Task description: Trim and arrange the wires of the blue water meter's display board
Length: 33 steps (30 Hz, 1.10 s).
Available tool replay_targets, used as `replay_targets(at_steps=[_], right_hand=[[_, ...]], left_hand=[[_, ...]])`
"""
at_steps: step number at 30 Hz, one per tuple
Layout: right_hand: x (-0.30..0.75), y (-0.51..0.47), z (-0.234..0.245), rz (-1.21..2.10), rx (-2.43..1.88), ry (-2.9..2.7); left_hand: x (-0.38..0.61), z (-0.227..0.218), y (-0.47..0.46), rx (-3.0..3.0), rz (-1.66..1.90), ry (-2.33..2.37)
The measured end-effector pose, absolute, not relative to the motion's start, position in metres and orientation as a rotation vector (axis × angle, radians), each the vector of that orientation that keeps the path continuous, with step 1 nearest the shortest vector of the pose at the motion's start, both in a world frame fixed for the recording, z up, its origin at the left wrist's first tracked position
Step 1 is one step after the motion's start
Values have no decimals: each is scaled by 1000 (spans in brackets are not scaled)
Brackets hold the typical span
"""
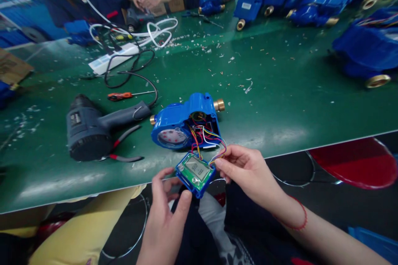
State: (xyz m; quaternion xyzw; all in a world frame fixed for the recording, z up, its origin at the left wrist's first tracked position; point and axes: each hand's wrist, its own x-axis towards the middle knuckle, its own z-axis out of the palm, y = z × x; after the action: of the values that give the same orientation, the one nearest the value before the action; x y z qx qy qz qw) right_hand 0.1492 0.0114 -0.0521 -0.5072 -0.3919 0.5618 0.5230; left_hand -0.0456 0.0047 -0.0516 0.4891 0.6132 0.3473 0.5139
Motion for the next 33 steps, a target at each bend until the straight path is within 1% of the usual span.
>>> replay_targets(at_steps=[2,4,7,9,13,15,18,20,23,28,30,33], right_hand=[[152,12,-52,1340,-1230,-960],[153,12,-53,1337,-1233,-989],[153,12,-54,1334,-1223,-1016],[152,12,-56,1327,-1218,-1008],[157,11,-56,1280,-1260,-1039],[167,11,-54,1125,-1351,-1102],[188,11,-53,748,-1508,-1121],[198,10,-52,623,-1564,-1062],[194,7,-52,724,-1544,-1034],[160,7,-53,1149,-1280,-1060],[151,9,-54,1195,-1251,-1006],[148,12,-55,1174,-1278,-979]], left_hand=[[-43,-45,9,1540,1049,1646],[-34,-34,18,1825,1175,1567],[-14,-23,39,1914,829,1209],[-3,-21,52,1866,643,1132],[4,-24,65,1811,545,1149],[2,-25,66,1801,537,1171],[-2,-26,64,1761,558,1210],[-3,-26,63,1736,569,1214],[-2,-28,62,1722,574,1206],[0,-29,60,1757,573,1187],[1,-27,60,1766,583,1167],[1,-24,60,1743,582,1153]])
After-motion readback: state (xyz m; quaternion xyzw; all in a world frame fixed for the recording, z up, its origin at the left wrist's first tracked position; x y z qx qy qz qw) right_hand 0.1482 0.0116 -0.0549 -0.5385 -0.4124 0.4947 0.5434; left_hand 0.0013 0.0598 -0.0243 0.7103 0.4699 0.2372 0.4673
